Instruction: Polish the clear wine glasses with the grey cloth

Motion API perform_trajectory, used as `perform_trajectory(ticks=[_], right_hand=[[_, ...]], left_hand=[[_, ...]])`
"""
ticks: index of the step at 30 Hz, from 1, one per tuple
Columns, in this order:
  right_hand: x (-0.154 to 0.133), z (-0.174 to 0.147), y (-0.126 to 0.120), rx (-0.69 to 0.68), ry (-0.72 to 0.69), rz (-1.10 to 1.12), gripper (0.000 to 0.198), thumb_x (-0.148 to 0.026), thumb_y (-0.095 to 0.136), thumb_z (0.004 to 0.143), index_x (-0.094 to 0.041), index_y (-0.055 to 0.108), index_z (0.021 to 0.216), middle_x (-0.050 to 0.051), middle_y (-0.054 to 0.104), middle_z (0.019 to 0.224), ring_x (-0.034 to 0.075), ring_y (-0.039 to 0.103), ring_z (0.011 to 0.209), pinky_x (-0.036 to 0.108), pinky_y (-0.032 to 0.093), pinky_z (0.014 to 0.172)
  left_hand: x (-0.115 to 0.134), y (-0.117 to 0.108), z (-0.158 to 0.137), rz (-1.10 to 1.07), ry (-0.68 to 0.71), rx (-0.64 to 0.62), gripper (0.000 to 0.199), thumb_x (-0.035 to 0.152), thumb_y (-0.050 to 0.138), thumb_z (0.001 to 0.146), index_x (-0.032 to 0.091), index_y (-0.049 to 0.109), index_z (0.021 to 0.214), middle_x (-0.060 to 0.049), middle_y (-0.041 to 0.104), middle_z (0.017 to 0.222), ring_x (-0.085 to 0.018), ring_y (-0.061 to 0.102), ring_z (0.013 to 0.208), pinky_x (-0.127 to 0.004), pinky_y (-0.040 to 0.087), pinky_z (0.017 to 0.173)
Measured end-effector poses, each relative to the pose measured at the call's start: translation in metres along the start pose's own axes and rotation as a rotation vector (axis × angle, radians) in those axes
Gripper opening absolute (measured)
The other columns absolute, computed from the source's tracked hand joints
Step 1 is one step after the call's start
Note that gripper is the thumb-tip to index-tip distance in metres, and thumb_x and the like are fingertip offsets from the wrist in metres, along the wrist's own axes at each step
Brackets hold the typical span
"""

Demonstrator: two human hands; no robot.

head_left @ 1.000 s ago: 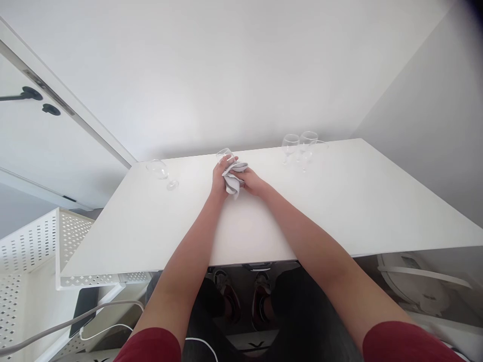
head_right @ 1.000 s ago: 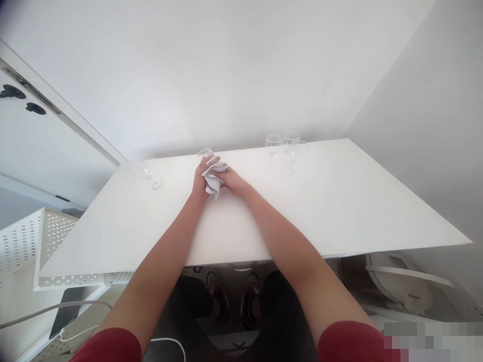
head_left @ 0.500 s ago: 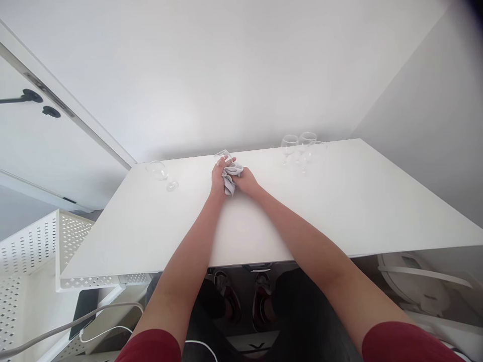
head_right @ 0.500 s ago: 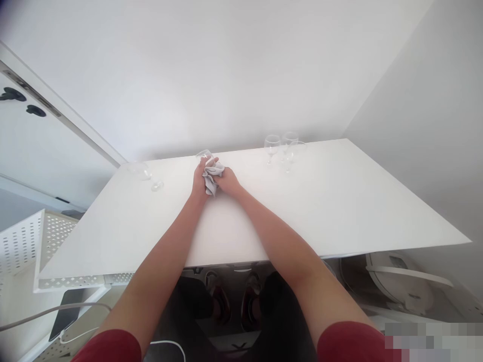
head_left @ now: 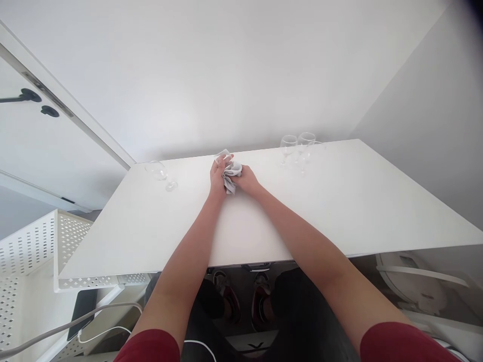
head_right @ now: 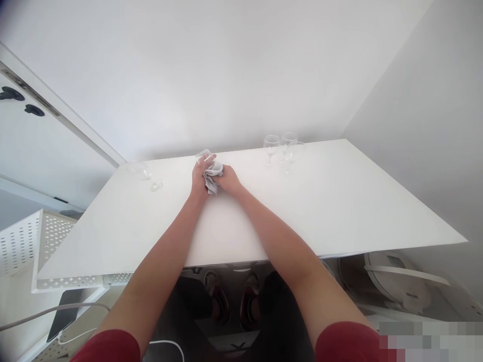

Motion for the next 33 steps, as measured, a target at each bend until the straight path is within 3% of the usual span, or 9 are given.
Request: perform_trajectory(ticks=[3, 6, 9, 14, 17, 20, 27, 29, 33], right_hand=[[-0.002, -0.003, 0.003, -0.063, 0.037, 0.16, 0.029, -0.037, 0.085, 0.073, -0.019, 0.073, 0.092, 0.004, 0.076, 0.092, 0.021, 0.068, 0.087, 0.032, 0.053, 0.077], [-0.006, -0.013, 0.014, -0.272, 0.173, 0.421, 0.036, -0.045, 0.084, 0.075, -0.02, 0.071, 0.097, 0.005, 0.074, 0.086, 0.021, 0.067, 0.073, 0.034, 0.055, 0.067], [-0.013, -0.022, 0.022, -0.415, 0.229, 0.487, 0.038, -0.047, 0.085, 0.073, -0.02, 0.068, 0.094, 0.003, 0.069, 0.077, 0.02, 0.063, 0.064, 0.036, 0.055, 0.062], [-0.012, -0.011, 0.01, -0.128, -0.003, 0.16, 0.032, -0.037, 0.081, 0.075, -0.021, 0.069, 0.1, 0.004, 0.075, 0.097, 0.022, 0.067, 0.09, 0.032, 0.053, 0.076], [-0.006, -0.007, 0.003, 0.02, -0.093, -0.131, 0.025, -0.026, 0.075, 0.072, -0.023, 0.068, 0.096, 0.001, 0.073, 0.088, 0.02, 0.063, 0.082, 0.031, 0.049, 0.074], [-0.005, -0.006, 0.004, -0.025, -0.088, -0.14, 0.019, -0.025, 0.073, 0.072, -0.022, 0.068, 0.091, 0.001, 0.072, 0.086, 0.02, 0.062, 0.081, 0.031, 0.049, 0.073], [-0.012, -0.019, 0.02, -0.383, 0.221, 0.436, 0.038, -0.053, 0.08, 0.078, -0.02, 0.068, 0.094, 0.003, 0.069, 0.073, 0.021, 0.063, 0.067, 0.035, 0.054, 0.066], [-0.01, -0.016, 0.017, -0.334, 0.189, 0.413, 0.037, -0.05, 0.082, 0.077, -0.021, 0.068, 0.094, 0.003, 0.071, 0.078, 0.021, 0.065, 0.072, 0.034, 0.054, 0.069], [-0.001, -0.005, 0.005, -0.065, 0.043, 0.108, 0.027, -0.033, 0.083, 0.071, -0.02, 0.07, 0.09, 0.004, 0.075, 0.092, 0.021, 0.066, 0.088, 0.031, 0.053, 0.077]], left_hand=[[-0.001, 0.0, -0.001, -0.021, -0.027, -0.003, 0.056, 0.065, 0.08, 0.08, 0.023, 0.07, 0.116, -0.014, 0.069, 0.139, -0.03, 0.07, 0.121, -0.043, 0.057, 0.098], [-0.003, 0.003, -0.004, -0.053, -0.126, -0.052, 0.059, 0.07, 0.076, 0.081, 0.023, 0.07, 0.116, -0.014, 0.068, 0.14, -0.033, 0.07, 0.122, -0.044, 0.059, 0.095], [-0.002, 0.008, -0.007, -0.078, -0.176, -0.12, 0.062, 0.074, 0.069, 0.084, 0.023, 0.071, 0.12, -0.013, 0.067, 0.141, -0.034, 0.068, 0.124, -0.045, 0.06, 0.093], [-0.001, 0.0, 0.0, -0.049, -0.062, -0.026, 0.06, 0.073, 0.067, 0.087, 0.023, 0.072, 0.119, -0.012, 0.066, 0.142, -0.028, 0.067, 0.123, -0.037, 0.059, 0.095], [-0.003, -0.009, 0.003, 0.021, -0.01, 0.074, 0.053, 0.069, 0.075, 0.083, 0.025, 0.072, 0.112, -0.01, 0.068, 0.136, -0.024, 0.068, 0.119, -0.033, 0.058, 0.093], [-0.002, -0.01, 0.003, 0.091, 0.012, 0.076, 0.048, 0.066, 0.079, 0.081, 0.023, 0.074, 0.104, -0.01, 0.071, 0.13, -0.023, 0.068, 0.115, -0.032, 0.058, 0.091], [-0.007, 0.0, 0.004, -0.106, -0.146, -0.096, 0.066, 0.079, 0.064, 0.085, 0.019, 0.075, 0.109, -0.015, 0.07, 0.136, -0.031, 0.069, 0.121, -0.042, 0.06, 0.096], [-0.008, 0.002, 0.005, -0.121, -0.15, -0.109, 0.064, 0.078, 0.063, 0.087, 0.02, 0.075, 0.112, -0.014, 0.067, 0.141, -0.03, 0.068, 0.124, -0.041, 0.059, 0.099], [-0.012, -0.005, 0.004, -0.009, -0.119, 0.021, 0.055, 0.069, 0.073, 0.085, 0.022, 0.074, 0.114, -0.013, 0.066, 0.144, -0.029, 0.066, 0.128, -0.04, 0.058, 0.101]])
Point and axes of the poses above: each hand's wrist, its own z-axis towards the middle knuckle, its own y-axis out of the palm, x = y × z, the point moved 7 cm from there along z, towards the middle knuckle
